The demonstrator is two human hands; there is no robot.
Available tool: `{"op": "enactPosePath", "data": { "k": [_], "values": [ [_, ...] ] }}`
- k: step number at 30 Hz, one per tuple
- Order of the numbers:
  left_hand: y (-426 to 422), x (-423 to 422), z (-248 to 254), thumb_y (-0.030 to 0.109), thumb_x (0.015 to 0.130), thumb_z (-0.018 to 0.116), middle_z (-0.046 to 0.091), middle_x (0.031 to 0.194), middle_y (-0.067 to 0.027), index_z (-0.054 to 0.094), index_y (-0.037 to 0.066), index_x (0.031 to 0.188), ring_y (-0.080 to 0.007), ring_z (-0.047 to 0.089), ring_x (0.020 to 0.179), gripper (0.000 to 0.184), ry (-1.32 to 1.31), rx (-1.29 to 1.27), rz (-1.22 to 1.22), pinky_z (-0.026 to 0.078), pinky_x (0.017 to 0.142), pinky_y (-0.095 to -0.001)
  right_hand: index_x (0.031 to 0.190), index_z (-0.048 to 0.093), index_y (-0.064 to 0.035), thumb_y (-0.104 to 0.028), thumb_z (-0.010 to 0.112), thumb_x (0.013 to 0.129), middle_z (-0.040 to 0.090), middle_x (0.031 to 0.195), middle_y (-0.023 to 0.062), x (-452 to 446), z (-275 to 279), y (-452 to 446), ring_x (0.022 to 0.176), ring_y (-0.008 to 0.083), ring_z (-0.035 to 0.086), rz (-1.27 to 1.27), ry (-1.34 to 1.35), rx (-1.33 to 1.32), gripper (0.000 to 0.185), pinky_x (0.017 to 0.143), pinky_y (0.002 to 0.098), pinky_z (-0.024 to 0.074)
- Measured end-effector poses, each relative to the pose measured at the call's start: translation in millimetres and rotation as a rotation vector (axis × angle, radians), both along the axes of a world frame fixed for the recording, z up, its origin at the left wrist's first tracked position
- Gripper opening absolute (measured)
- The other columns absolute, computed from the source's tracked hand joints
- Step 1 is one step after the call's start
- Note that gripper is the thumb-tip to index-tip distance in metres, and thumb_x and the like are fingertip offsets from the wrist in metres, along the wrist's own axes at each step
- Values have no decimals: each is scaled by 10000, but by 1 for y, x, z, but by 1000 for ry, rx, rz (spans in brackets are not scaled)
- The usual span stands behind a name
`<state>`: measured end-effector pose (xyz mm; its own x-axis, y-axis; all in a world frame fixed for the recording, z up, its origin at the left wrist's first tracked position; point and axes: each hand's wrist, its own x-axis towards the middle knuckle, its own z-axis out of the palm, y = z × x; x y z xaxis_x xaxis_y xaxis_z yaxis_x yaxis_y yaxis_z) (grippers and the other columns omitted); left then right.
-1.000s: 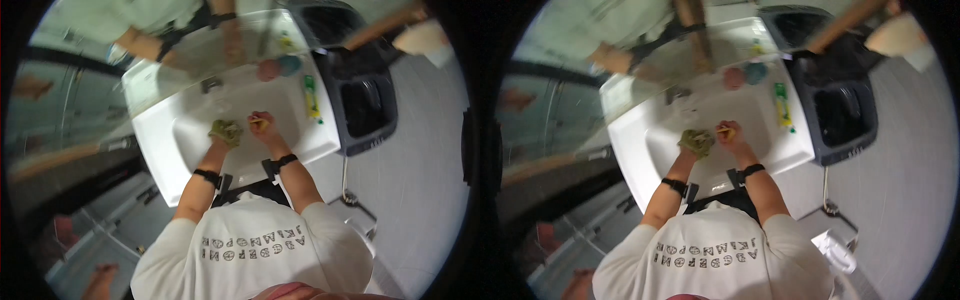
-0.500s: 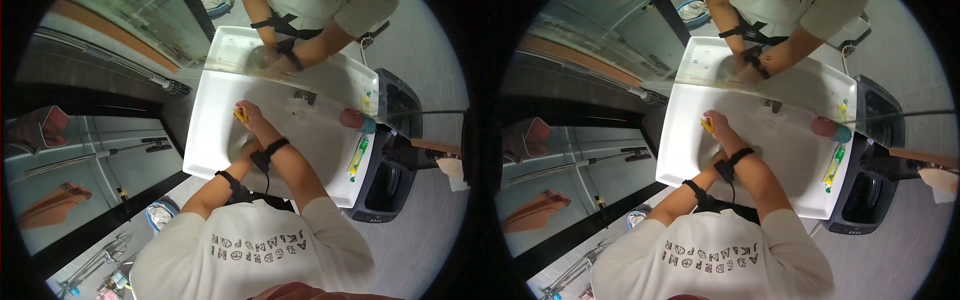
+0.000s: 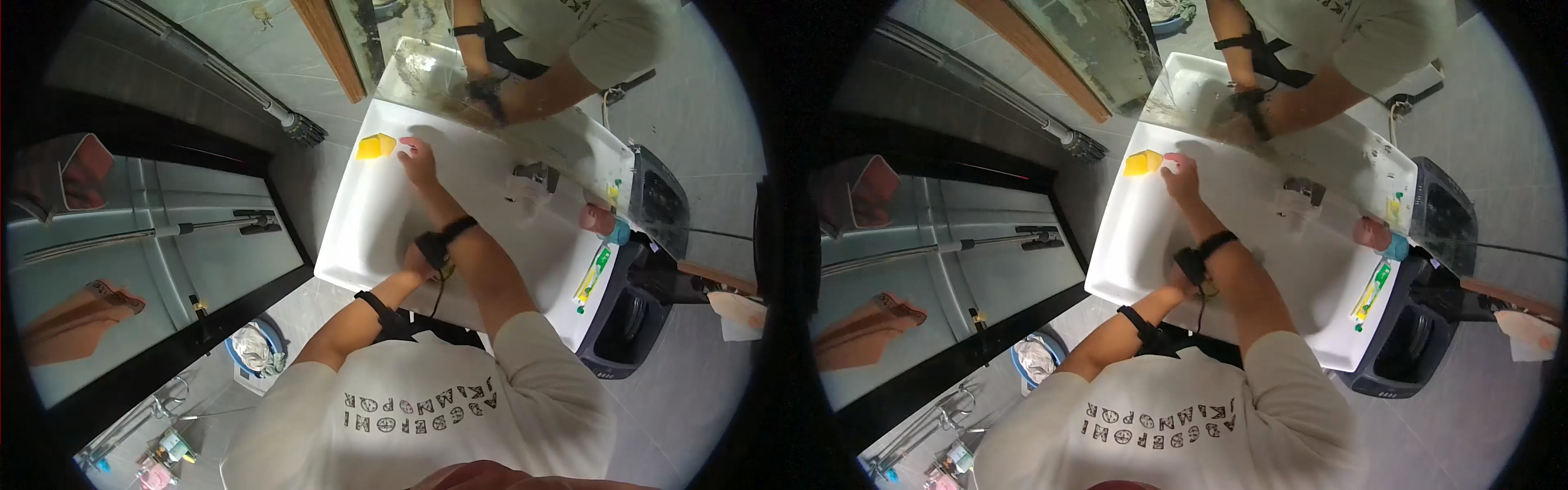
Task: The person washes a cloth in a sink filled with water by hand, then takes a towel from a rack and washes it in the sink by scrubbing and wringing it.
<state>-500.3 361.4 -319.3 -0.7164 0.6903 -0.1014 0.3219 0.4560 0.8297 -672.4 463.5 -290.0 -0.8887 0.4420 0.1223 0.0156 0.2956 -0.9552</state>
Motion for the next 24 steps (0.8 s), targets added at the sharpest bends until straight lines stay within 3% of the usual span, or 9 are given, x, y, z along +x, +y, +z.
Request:
{"op": "enactPosePath", "data": {
  "k": [1, 3, 5, 9, 14, 17, 18, 20, 24],
  "values": [
    [-3, -11, 46, 255, 823, 523, 640, 828, -158, 640, 51, 870, -331, 620, 766, 240, -336, 163, 147, 456, 676, -430, 954, 621, -58, -166, 656, 736, 603, 920, 90, 21, 10, 9, 878, 214, 540, 22, 41, 52, 246, 808, 327, 451],
    [3, -23, 58, 258, 822, 527, 637, 789, -162, 644, 48, 832, -344, 616, 756, 241, -210, 48, 186, 455, 663, -428, 966, 612, -20, -289, 621, 827, 602, 926, 60, 76, 15, 29, 868, 156, 540, 244, -135, -428, 303, 793, 303, 449],
    [5, -35, 62, 264, 833, 522, 628, 753, -178, 636, 17, 812, -362, 607, 762, 273, -134, -112, 212, 449, 629, -424, 961, 605, 8, -384, 540, 885, 602, 915, 39, 138, 9, 56, 847, 129, 544, 474, -347, -434, 405, 759, 288, 450],
    [31, -46, 9, 289, 884, 470, 621, 762, -166, 625, 1, 847, -342, 601, 717, 329, -125, 64, 245, 436, 616, -416, 980, 611, -40, -284, 519, 901, 598, 966, 46, 202, -9, 80, 925, 107, 523, 312, -582, -446, 272, 823, 268, 428],
    [102, -49, 30, 315, 932, 414, 596, 958, -123, 534, 55, 1097, -211, 571, 790, 330, -1299, -42, 589, 452, 711, -372, 973, 618, -7, -328, 512, 864, 633, 833, 101, 203, 67, 41, 778, 225, 596, -180, -601, 44, 355, 708, 348, 452],
    [135, -16, -33, 361, 917, 438, 573, 1066, -104, 486, 83, 1193, -194, 531, 951, 394, -1343, 194, 490, 423, 815, -331, 963, 629, -21, -301, 476, 880, 645, 884, 117, 198, 16, 88, 808, 289, 600, -315, -684, 564, 330, 731, 368, 459],
    [142, -11, -36, 354, 916, 444, 571, 1066, -104, 485, 77, 1191, -198, 534, 952, 393, -1392, 237, 461, 427, 820, -333, 963, 629, -21, -301, 476, 880, 645, 884, 117, 202, 7, 95, 808, 289, 600, -323, -699, 556, 330, 731, 368, 459],
    [153, -12, -36, 341, 914, 457, 567, 1066, -105, 483, 64, 1187, -206, 540, 953, 390, -1466, 205, 405, 436, 828, -338, 943, 636, -21, -321, 476, 886, 638, 963, 146, 206, 5, 105, 866, 289, 602, -603, -465, -120, 345, 773, 376, 459],
    [169, -12, -33, 315, 910, 481, 558, 1067, -107, 479, 38, 1180, -222, 551, 956, 386, -1476, 43, 322, 453, 845, -348, 1001, 625, -2, -323, 394, 935, 622, 1006, 184, 223, 19, 112, 898, 315, 594, -396, -662, -39, 401, 802, 362, 451]
  ]
}}
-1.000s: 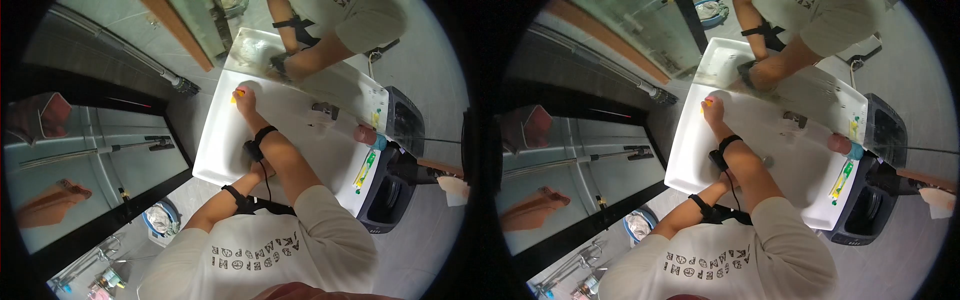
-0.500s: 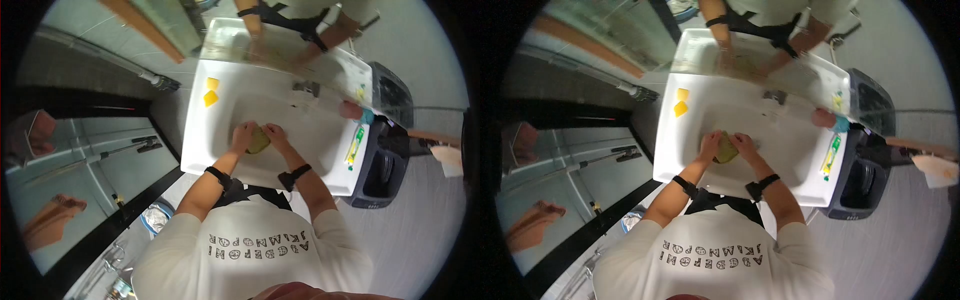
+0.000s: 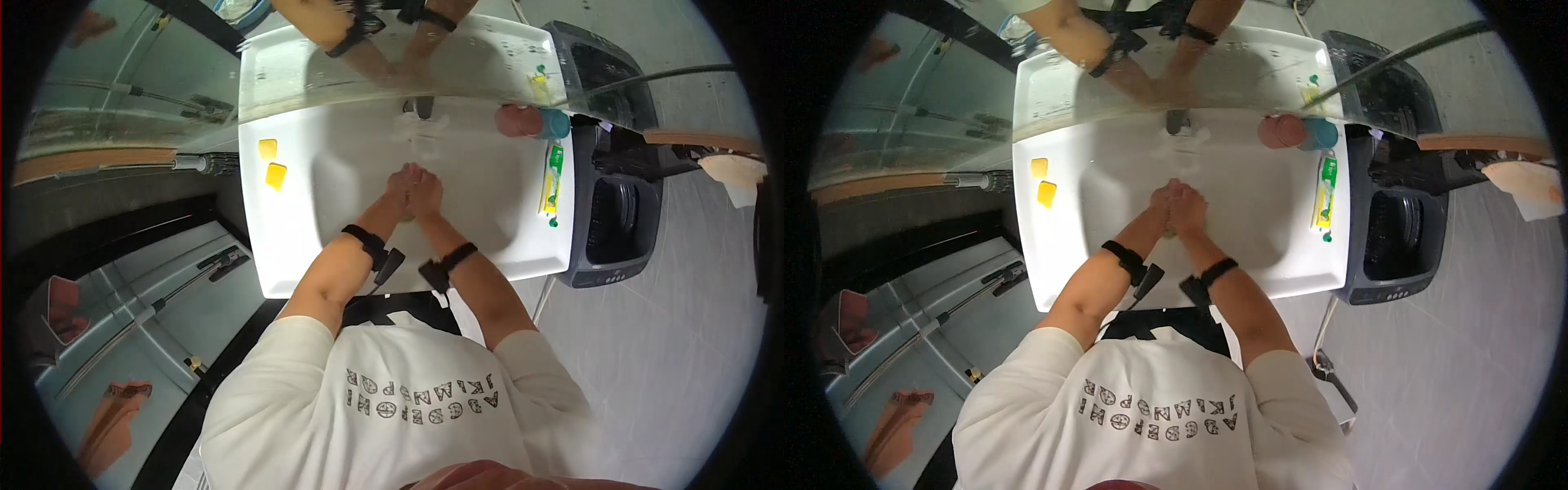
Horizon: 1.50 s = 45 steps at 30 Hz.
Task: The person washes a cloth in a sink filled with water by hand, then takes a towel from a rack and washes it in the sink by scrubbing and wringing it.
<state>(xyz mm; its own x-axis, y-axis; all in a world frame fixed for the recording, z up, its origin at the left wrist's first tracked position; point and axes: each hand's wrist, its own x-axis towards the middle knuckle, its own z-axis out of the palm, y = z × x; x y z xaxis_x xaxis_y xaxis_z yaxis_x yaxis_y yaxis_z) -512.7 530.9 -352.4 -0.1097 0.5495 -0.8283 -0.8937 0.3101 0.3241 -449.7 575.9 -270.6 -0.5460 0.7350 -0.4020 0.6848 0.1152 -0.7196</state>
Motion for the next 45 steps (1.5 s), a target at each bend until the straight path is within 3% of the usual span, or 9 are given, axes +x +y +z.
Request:
{"op": "enactPosePath", "data": {
  "k": [8, 12, 14, 20, 23, 29, 33, 41, 45],
  "values": [
    [-5, -44, 49, 307, 917, 473, 544, 1046, -111, 491, 18, 1119, -241, 575, 896, 353, 101, 3, 182, 502, 757, -407, 1038, 597, 49, -356, 664, 786, 597, 870, 44, 27, -9, 92, 749, 134, 538, 424, 54, -673, 481, 659, 266, 449],
    [-2, -27, 37, 289, 918, 472, 534, 1084, -98, 497, 38, 1120, -238, 577, 885, 323, 359, -205, -7, 510, 750, -383, 930, 616, 8, -345, 697, 751, 612, 830, 76, 18, -11, 61, 816, 168, 572, -70, 404, -668, 404, 698, 311, 448],
    [-4, -10, 25, 295, 871, 558, 569, 992, -155, 499, 42, 1113, -298, 604, 841, 355, -236, -12, 308, 531, 686, -424, 925, 615, -46, -327, 681, 752, 625, 810, 106, 13, -36, 30, 812, 207, 592, 124, 426, -276, 336, 685, 329, 459],
    [-18, 0, -42, 315, 899, 510, 567, 1028, -105, 508, 108, 1135, -255, 607, 850, 314, -481, 587, 193, 524, 691, -387, 826, 636, -61, -383, 593, 788, 637, 786, 146, 23, 21, -10, 782, 325, 606, 445, 41, 110, 327, 675, 400, 478],
    [-4, 31, 12, 312, 914, 462, 548, 1095, -103, 504, 75, 1133, -253, 596, 886, 325, -192, 27, 328, 520, 710, -394, 777, 648, -62, -385, 539, 822, 635, 758, 174, 10, -6, 16, 761, 339, 611, 53, -138, 176, 344, 671, 401, 481],
    [-7, 6, -1, 304, 943, 364, 545, 1148, -110, 478, 41, 1211, -211, 541, 1009, 393, -334, 259, 257, 479, 810, -349, 899, 655, -55, -380, 455, 884, 645, 920, 150, 13, 19, -12, 832, 325, 609, 306, -138, 135, 382, 720, 399, 485],
    [3, 15, 35, 305, 963, 319, 530, 1196, -92, 437, 39, 1254, -217, 523, 1064, 411, -205, 27, 208, 444, 885, -351, 1095, 593, -62, -388, 420, 909, 606, 1072, 154, 25, -71, 26, 953, 324, 581, 502, -418, 449, 413, 778, 414, 467],
    [-11, -22, 93, 281, 881, 559, 571, 1017, -45, 522, 27, 1148, -132, 538, 881, 371, 452, 240, -735, 448, 777, -270, 1071, 564, -17, -497, 481, 883, 558, 1075, 40, 32, -59, 77, 998, 161, 514, -190, 224, -1107, 522, 806, 319, 439],
    [-20, -36, 94, 141, 846, 534, 576, 872, -19, 598, 58, 991, -104, 520, 766, 179, 709, 216, -712, 425, 729, -265, 1043, 557, -68, -601, 513, 805, 565, 977, 80, 18, -42, 61, 914, 204, 536, 48, 128, -986, 585, 809, 351, 430]
  ]
}}
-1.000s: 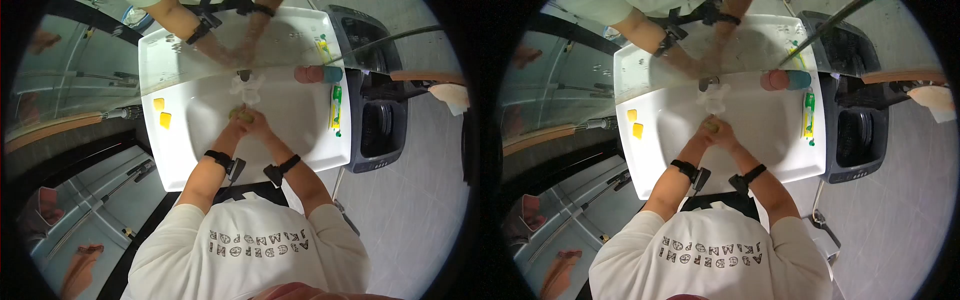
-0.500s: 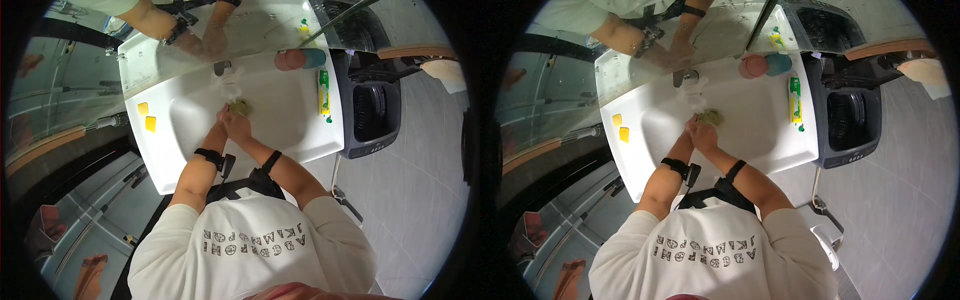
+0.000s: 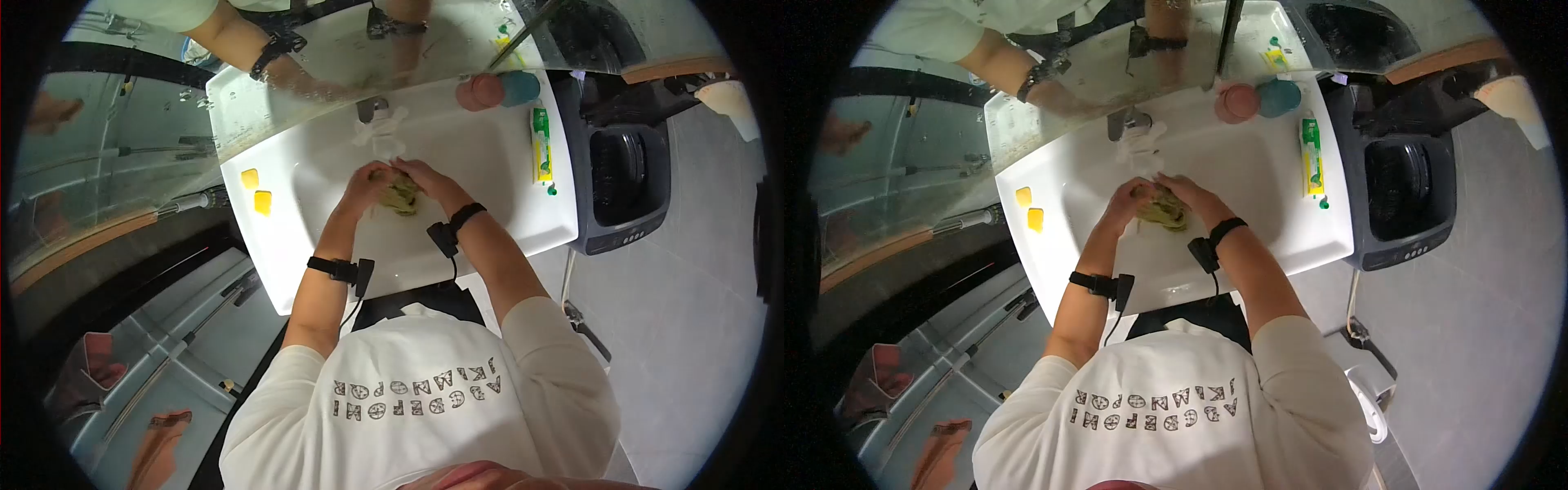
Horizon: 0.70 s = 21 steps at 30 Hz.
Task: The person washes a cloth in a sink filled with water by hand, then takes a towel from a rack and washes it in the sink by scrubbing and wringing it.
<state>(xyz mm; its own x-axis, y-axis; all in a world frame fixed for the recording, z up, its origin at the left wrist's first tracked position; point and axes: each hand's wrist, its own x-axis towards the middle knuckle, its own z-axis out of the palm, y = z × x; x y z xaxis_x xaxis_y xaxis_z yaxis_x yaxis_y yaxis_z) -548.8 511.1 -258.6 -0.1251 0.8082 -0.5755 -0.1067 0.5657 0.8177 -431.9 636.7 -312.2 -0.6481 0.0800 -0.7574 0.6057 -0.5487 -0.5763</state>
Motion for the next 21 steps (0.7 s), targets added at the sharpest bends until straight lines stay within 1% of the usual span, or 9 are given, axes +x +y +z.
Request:
{"op": "enactPosePath", "data": {
  "k": [2, 3, 5, 6, 9, 12, 15, 18, 21],
  "values": [
    [-5, 1, -23, 211, 884, 500, 577, 941, -46, 568, 63, 1047, -144, 534, 853, 231, 106, 15, 431, 439, 770, -308, 1024, 575, 14, -560, 489, 838, 615, 980, 105, -12, -5, -14, 864, 265, 601, -231, 316, 172, 610, 797, 346, 449],
    [-3, 5, -25, 211, 884, 500, 577, 941, -46, 568, 63, 1047, -144, 534, 853, 231, 110, 9, 427, 439, 770, -308, 1024, 575, 14, -560, 489, 838, 615, 980, 105, -19, -7, -24, 864, 265, 601, -236, 317, 166, 610, 797, 346, 449],
    [12, 20, 4, 282, 918, 452, 562, 1042, -82, 513, 71, 1137, -203, 529, 956, 311, -639, -345, 1168, 452, 814, -356, 995, 578, -22, -520, 477, 839, 606, 930, 204, -31, 3, -47, 835, 319, 599, 264, 218, 1013, 531, 814, 400, 431],
    [-1, 14, -23, 322, 930, 431, 540, 1117, -114, 461, 70, 1201, -265, 514, 1026, 371, -924, -200, 1061, 458, 860, -395, 995, 578, -22, -520, 477, 839, 606, 930, 204, -29, 13, -60, 835, 319, 599, 259, 213, 1012, 531, 814, 400, 431],
    [-20, 11, -93, 347, 927, 433, 544, 1123, -113, 469, 52, 1198, -261, 502, 1059, 402, -1224, -96, 839, 435, 899, -393, 941, 583, 3, -489, 452, 844, 597, 884, 251, -22, 66, -84, 837, 383, 590, 391, 113, 1054, 518, 842, 428, 424],
    [-7, 31, -74, 355, 933, 409, 528, 1161, -104, 468, 64, 1203, -257, 492, 1079, 402, -1135, -137, 903, 428, 907, -400, 881, 606, -26, -490, 449, 842, 615, 814, 216, -14, 43, -86, 821, 380, 585, 319, -75, 1054, 491, 843, 465, 423],
    [12, 47, -51, 366, 941, 374, 503, 1217, -92, 468, 81, 1211, -251, 477, 1109, 404, -988, -166, 999, 417, 919, -410, 831, 623, -41, -481, 456, 841, 629, 784, 185, -14, -12, -54, 818, 370, 593, 141, 116, 1770, 470, 811, 458, 445],
    [0, 35, -60, 346, 954, 336, 515, 1203, -82, 462, 84, 1218, -243, 502, 1083, 393, -1091, -118, 885, 422, 921, -390, 870, 624, -48, -457, 455, 847, 638, 864, 151, -18, 2, -68, 828, 353, 598, 178, -174, 1228, 443, 764, 452, 461],
    [-2, 25, -69, 317, 973, 280, 532, 1183, -68, 454, 88, 1228, -232, 539, 1043, 384, -1248, -19, 707, 430, 924, -359, 1045, 609, -77, -296, 445, 872, 617, 954, 123, -5, 32, -100, 885, 307, 604, 50, 60, 2045, 323, 760, 430, 472]
  ]
}}
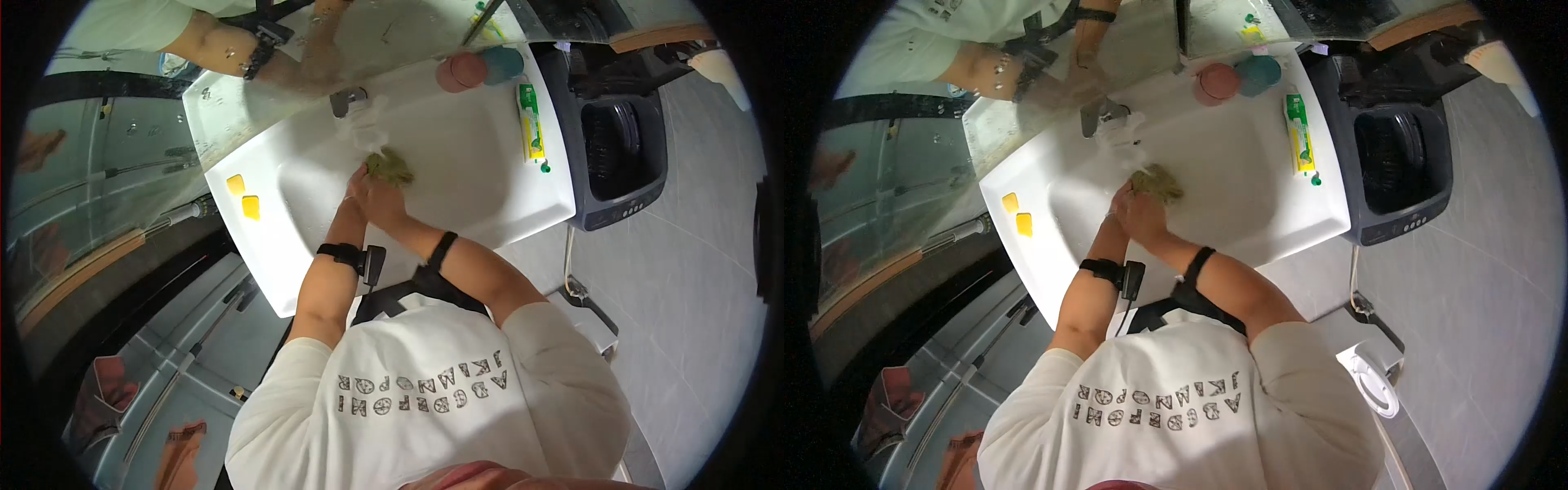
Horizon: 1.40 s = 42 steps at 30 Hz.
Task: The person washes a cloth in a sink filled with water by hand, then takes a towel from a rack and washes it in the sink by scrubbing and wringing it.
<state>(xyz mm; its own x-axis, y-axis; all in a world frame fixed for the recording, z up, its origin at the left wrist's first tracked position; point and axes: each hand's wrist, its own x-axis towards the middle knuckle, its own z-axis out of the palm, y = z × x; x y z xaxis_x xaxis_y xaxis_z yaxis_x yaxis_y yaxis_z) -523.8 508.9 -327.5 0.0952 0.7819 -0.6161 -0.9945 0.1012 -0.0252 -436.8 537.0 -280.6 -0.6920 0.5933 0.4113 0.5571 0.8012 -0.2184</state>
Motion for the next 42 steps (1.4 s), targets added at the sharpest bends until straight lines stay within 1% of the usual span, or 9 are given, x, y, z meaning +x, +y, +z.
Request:
{"op": "enactPosePath", "data": {
  "k": [6, 12, 14, 19, 21, 23, 30, 39, 42],
  "values": [
    [6, 12, 42, 287, 963, 361, 536, 1154, -77, 451, 41, 1217, -210, 522, 1065, 365, 474, -311, -165, 435, 898, -307, 948, 615, -59, -503, 463, 851, 624, 1001, 128, 4, -46, 93, 909, 323, 591, -193, -309, -1091, 480, 767, 421, 463],
    [-7, -13, 112, 279, 905, 520, 541, 1056, -61, 490, 18, 1164, -143, 499, 982, 369, 997, -82, -637, 393, 870, -284, 1038, 559, -73, -441, 543, 857, 597, 968, 69, 10, -34, 103, 886, 214, 584, -395, 131, -1785, 410, 718, 312, 462],
    [-19, -34, 73, 281, 904, 519, 543, 1067, -70, 477, 18, 1180, -160, 500, 1002, 384, 1042, -95, -668, 380, 892, -294, 1018, 561, -101, -476, 563, 833, 595, 981, 67, 4, -35, 97, 919, 232, 577, -267, 415, -2452, 418, 759, 326, 461],
    [-14, -18, 72, 305, 885, 541, 543, 1128, -99, 479, 39, 1175, -233, 505, 1051, 399, 822, -765, -201, 369, 949, -359, 964, 563, -115, -448, 620, 773, 612, 964, 112, -20, -6, 63, 926, 273, 585, -27, 104, -1709, 389, 804, 383, 473],
    [-29, -21, 15, 351, 900, 492, 550, 1133, -113, 489, 41, 1157, -272, 506, 1063, 402, 22, -155, 128, 385, 929, -440, 922, 566, -107, -423, 631, 757, 615, 950, 128, -24, 19, 33, 915, 284, 587, -5, -88, -1354, 361, 791, 394, 479],
    [-40, -31, -49, 366, 906, 467, 553, 1132, -107, 492, 47, 1154, -281, 504, 1072, 404, -60, -58, 118, 395, 922, -447, 892, 631, -27, -374, 532, 825, 635, 843, 187, -21, 40, 7, 823, 339, 618, 115, -208, -909, 368, 746, 378, 482],
    [-8, 33, 4, 321, 958, 327, 515, 1218, -54, 432, 80, 1258, -259, 505, 1091, 399, 114, -250, 128, 453, 888, -362, 864, 631, -36, -374, 506, 836, 637, 815, 173, -20, -53, 44, 816, 340, 616, -170, -285, -743, 361, 712, 410, 480],
    [1, 19, 12, 330, 957, 325, 471, 1249, -96, 396, 85, 1277, -265, 498, 1091, 410, 210, -418, 59, 436, 907, -382, 826, 602, -45, -351, 432, 899, 627, 800, 181, -16, -11, 33, 727, 346, 603, -199, -39, -683, 357, 671, 434, 475],
    [-5, 16, 12, 323, 953, 337, 466, 1240, -100, 395, 83, 1270, -262, 502, 1074, 402, 272, -514, 73, 437, 897, -385, 836, 622, -46, -315, 399, 907, 631, 845, 180, -18, 19, 43, 810, 361, 603, -390, -157, -1245, 356, 721, 439, 478]
  ]
}}
